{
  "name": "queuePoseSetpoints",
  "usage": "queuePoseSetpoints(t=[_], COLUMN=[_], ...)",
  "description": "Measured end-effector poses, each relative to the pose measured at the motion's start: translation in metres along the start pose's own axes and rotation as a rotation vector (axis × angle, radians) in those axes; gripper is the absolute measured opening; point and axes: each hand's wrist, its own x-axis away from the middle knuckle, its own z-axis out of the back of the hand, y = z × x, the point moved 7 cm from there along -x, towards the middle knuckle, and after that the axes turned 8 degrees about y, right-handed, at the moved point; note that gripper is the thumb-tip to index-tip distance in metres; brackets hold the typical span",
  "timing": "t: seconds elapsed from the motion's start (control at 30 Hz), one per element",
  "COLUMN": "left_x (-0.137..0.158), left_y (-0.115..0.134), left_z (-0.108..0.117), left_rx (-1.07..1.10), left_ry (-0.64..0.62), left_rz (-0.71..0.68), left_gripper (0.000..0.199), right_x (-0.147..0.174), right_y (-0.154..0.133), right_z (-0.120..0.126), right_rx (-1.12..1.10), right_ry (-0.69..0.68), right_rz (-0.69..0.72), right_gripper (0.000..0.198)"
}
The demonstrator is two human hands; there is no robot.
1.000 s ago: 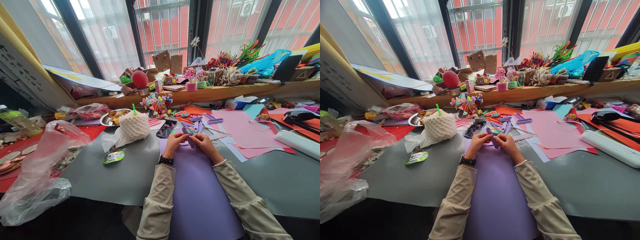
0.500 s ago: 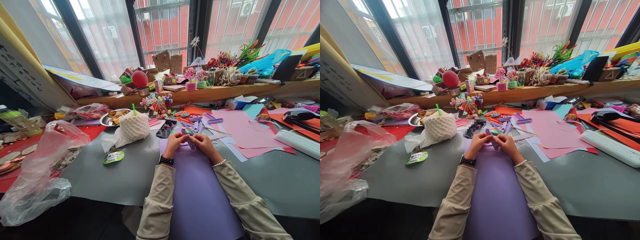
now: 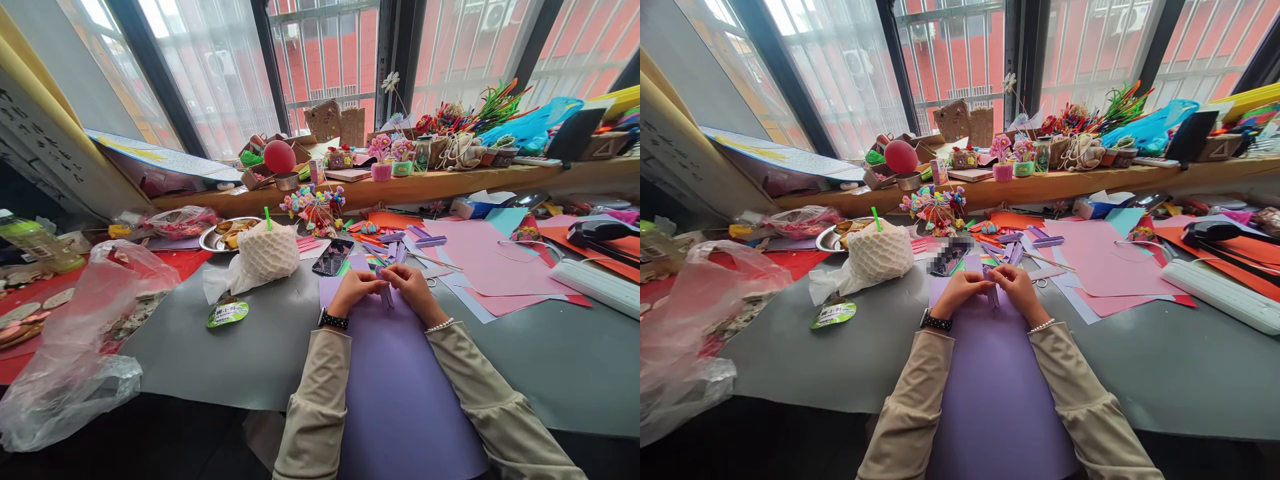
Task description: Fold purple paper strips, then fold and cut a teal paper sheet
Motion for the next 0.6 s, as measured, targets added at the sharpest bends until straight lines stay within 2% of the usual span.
queuePoseSetpoints(t=[0.27,0.47,0.6], left_x=[-0.0013,0.0014,0.0009], left_y=[-0.0005,0.0025,0.0016], left_z=[-0.0026,-0.0088,-0.0085], left_rx=[0.019,-0.125,-0.123], left_ry=[-0.016,-0.077,-0.069], left_rz=[-0.005,-0.01,-0.013], left_gripper=[0.031,0.034,0.032], right_x=[-0.0003,-0.0007,-0.001], right_y=[0.0018,-0.0007,-0.0007], right_z=[0.0013,0.0063,0.0063], right_rx=[-0.031,-0.04,-0.07], right_ry=[0.038,0.099,0.101], right_rz=[-0.019,-0.031,-0.035], right_gripper=[0.028,0.026,0.025])
